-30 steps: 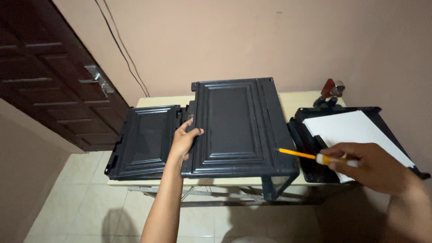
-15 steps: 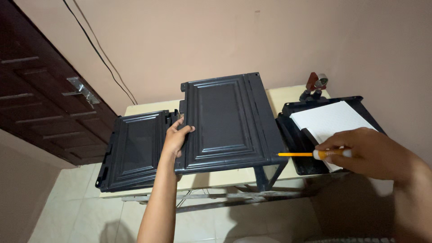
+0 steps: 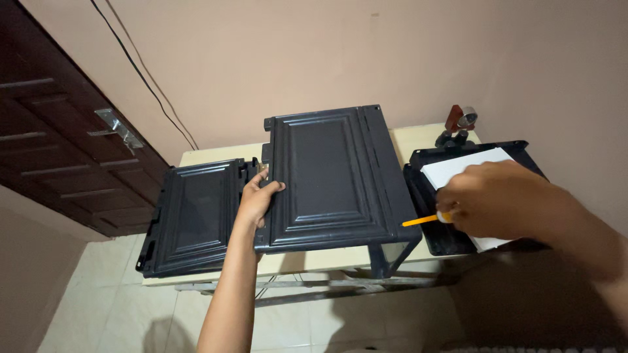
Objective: The person assembles black plastic frame components on a table. Using a yellow-handled screwdriver, they align and fasten parts together, then attach small black plastic feet to the bottom of the assembled frame.
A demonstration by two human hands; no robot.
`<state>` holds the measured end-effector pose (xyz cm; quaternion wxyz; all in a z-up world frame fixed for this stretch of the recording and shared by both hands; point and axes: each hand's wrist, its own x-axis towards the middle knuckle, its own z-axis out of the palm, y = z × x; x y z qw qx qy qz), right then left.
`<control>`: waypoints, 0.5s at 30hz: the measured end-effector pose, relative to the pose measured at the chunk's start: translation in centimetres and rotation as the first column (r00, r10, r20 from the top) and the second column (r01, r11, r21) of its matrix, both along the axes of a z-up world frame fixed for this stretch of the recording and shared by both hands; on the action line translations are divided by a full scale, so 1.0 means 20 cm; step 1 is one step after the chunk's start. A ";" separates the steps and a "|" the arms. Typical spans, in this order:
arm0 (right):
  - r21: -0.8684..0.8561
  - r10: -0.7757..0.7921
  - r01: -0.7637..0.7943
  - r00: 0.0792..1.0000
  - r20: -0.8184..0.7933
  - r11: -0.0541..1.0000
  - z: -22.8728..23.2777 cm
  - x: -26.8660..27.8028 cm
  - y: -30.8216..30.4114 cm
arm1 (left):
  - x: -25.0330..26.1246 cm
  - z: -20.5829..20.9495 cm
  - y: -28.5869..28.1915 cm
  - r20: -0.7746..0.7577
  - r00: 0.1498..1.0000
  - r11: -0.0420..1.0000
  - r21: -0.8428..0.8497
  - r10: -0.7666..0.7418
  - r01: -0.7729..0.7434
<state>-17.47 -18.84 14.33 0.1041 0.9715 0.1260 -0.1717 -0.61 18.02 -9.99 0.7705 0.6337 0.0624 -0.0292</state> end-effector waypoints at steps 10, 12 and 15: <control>-0.291 0.395 -0.409 0.912 -0.110 0.865 0.02 -0.01 0.25 | 0.00 -0.01 0.02 0.131 0.991 0.999 0.041 -0.012 0.006; -0.354 0.445 -0.478 0.878 -0.177 0.804 0.00 0.00 0.28 | 0.01 -0.01 0.02 0.151 0.988 0.998 0.064 -0.023 0.013; -0.382 0.410 -0.449 0.894 -0.182 0.808 0.01 0.02 0.28 | 0.02 -0.02 0.02 0.175 0.984 0.997 0.068 -0.037 0.026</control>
